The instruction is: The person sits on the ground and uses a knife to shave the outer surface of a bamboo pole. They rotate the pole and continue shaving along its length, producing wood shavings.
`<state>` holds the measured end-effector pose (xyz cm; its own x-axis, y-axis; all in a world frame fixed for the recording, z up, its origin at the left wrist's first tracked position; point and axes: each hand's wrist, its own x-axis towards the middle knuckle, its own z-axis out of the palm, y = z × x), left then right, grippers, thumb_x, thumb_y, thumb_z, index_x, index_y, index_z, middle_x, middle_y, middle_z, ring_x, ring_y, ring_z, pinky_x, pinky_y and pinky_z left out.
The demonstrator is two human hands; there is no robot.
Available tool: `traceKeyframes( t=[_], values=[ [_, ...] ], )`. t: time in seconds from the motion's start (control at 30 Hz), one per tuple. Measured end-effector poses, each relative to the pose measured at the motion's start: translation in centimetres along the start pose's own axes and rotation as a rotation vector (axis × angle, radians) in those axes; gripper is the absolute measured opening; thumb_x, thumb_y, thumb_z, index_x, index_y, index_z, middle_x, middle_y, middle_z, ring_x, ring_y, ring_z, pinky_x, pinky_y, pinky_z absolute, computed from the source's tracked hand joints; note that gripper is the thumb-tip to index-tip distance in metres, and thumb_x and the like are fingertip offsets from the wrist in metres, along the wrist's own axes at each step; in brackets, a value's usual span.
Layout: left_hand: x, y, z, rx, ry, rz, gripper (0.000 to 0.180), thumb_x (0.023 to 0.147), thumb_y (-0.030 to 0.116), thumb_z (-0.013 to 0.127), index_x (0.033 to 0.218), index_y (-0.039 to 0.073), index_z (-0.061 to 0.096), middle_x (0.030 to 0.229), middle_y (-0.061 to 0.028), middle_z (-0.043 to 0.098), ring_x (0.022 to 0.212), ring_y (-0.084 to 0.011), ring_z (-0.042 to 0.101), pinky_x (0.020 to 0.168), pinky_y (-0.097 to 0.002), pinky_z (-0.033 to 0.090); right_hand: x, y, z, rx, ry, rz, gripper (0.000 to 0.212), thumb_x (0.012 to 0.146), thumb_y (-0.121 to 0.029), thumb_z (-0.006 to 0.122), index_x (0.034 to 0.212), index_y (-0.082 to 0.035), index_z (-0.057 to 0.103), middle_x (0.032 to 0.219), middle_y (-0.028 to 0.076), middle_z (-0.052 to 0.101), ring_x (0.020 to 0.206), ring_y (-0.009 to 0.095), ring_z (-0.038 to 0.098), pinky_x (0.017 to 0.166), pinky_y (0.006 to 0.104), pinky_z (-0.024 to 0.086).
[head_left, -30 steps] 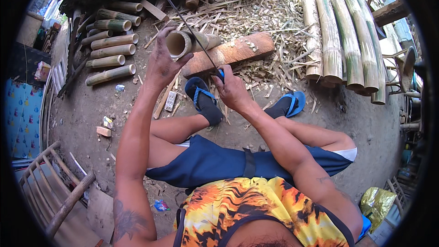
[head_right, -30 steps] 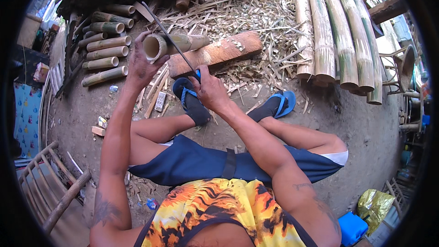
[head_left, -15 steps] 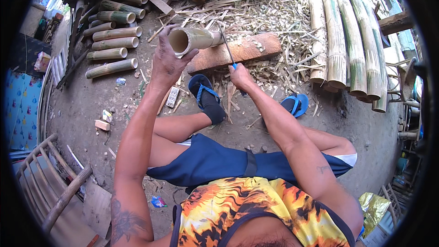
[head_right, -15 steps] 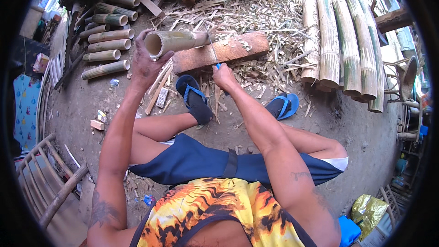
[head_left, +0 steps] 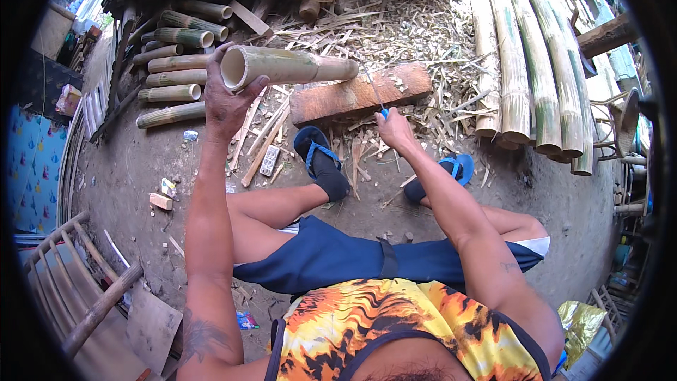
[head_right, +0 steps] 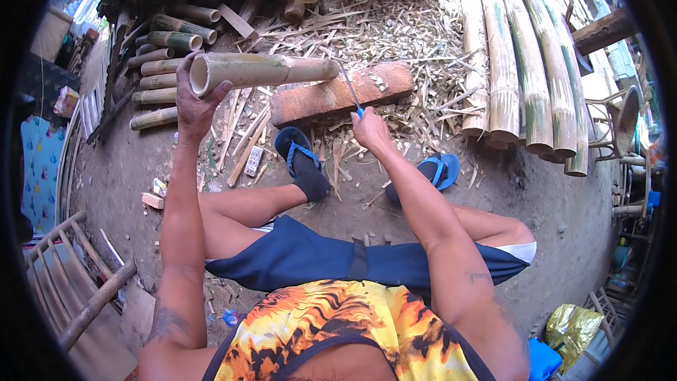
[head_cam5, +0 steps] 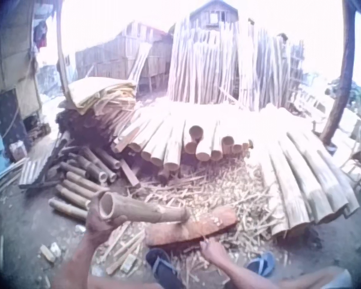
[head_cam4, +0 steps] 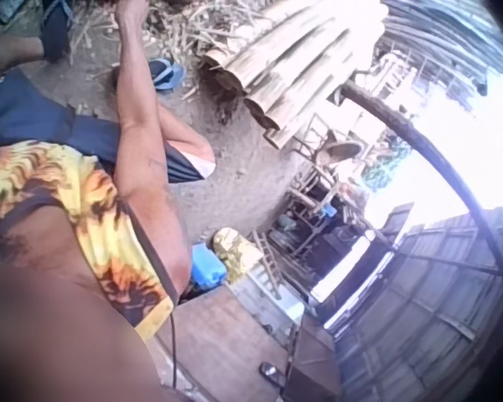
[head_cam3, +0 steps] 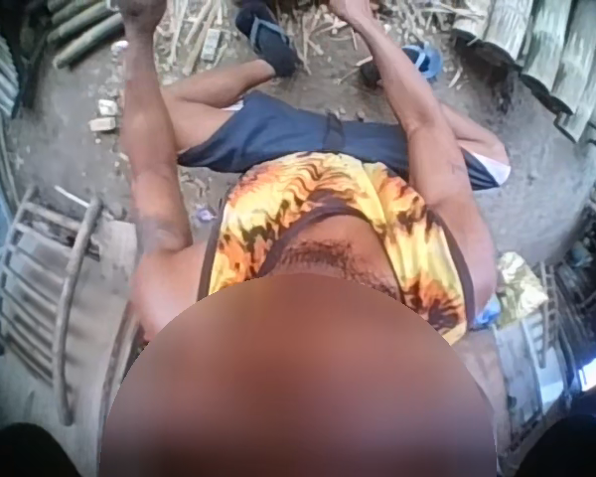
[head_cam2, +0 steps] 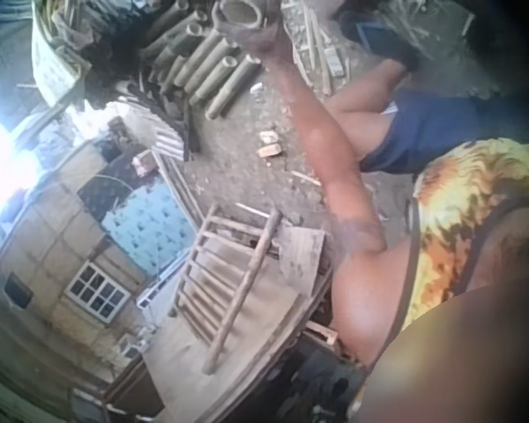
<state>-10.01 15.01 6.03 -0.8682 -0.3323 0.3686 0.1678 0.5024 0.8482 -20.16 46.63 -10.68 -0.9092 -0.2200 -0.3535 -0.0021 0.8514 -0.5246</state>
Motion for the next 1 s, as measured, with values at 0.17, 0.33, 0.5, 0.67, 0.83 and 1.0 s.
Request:
traceKeyframes(
  t=[0.17, 0.33, 0.5, 0.67, 0.83, 1.0],
  values=[
    [-0.1, -0.8, 2.8, 0.252, -0.043, 0.048, 0.080, 0.081, 0.033, 0.082, 0.140, 0.004, 0.038, 0.128, -0.0195, 0.052, 0.118, -0.0307, 0.056, 0.103, -0.0406, 0.045, -3.8, 0.9, 2.2, 0.157, -0.017, -0.024, 0.043, 0.099, -0.039, 0.053, 0.103, 0.003, 0.051, 0.091, 0.033, 0.066, 0.088, 0.053, 0.063, 0.077, 0.0564, 0.048],
    [-0.2, -0.3, 3.4, 0.487, -0.119, 0.117, 0.080, 0.080, 0.039, 0.082, 0.137, 0.005, 0.037, 0.127, -0.0223, 0.052, 0.117, -0.0377, 0.055, 0.101, -0.0448, 0.046, -6.6, -3.6, 1.4, 0.341, -0.057, -0.288, 0.052, 0.103, -0.051, 0.043, 0.101, 0.000, 0.051, 0.079, 0.026, 0.060, 0.079, 0.046, 0.060, 0.072, 0.0515, 0.045],
    [-1.1, 0.2, 3.4, 0.411, -0.137, 0.023, 0.079, 0.080, 0.040, 0.081, 0.137, 0.007, 0.036, 0.128, -0.0223, 0.053, 0.116, -0.0389, 0.059, 0.097, -0.0458, 0.049, -6.6, -4.9, 2.8, 0.328, 0.010, -0.382, 0.067, 0.103, -0.058, 0.033, 0.095, 0.004, 0.056, 0.075, 0.026, 0.059, 0.075, 0.041, 0.060, 0.070, 0.0496, 0.047],
    [-1.2, 0.3, 3.2, 0.378, -0.158, -0.106, 0.084, 0.083, 0.041, 0.078, 0.143, 0.005, 0.032, 0.134, -0.0268, 0.051, 0.126, -0.0404, 0.052, 0.104, -0.0459, 0.042, -1.6, -4.0, 1.9, 0.180, -0.174, 0.116, 0.070, 0.103, -0.057, 0.033, 0.095, 0.007, 0.061, 0.084, 0.032, 0.065, 0.086, 0.052, 0.063, 0.076, 0.0549, 0.048],
    [-1.2, -0.1, 4.8, 0.395, 0.028, 0.124, 0.081, 0.084, 0.043, 0.077, 0.142, 0.009, 0.033, 0.133, -0.0238, 0.049, 0.119, -0.0419, 0.056, 0.098, -0.0488, 0.048, -6.1, -4.7, 3.4, 0.434, 0.056, -0.583, 0.056, 0.106, -0.049, 0.037, 0.089, 0.002, 0.054, 0.075, 0.023, 0.056, 0.070, 0.040, 0.054, 0.069, 0.0449, 0.045],
    [-1.8, -0.6, 4.4, 0.360, 0.068, -0.016, 0.078, 0.086, 0.042, 0.076, 0.140, 0.005, 0.034, 0.129, -0.0246, 0.050, 0.118, -0.0408, 0.056, 0.098, -0.0475, 0.047, -4.5, -7.7, 2.8, 0.283, -0.042, -0.098, 0.055, 0.105, -0.046, 0.037, 0.095, 0.003, 0.060, 0.089, 0.031, 0.063, 0.093, 0.052, 0.059, 0.077, 0.0528, 0.045]
  ],
)
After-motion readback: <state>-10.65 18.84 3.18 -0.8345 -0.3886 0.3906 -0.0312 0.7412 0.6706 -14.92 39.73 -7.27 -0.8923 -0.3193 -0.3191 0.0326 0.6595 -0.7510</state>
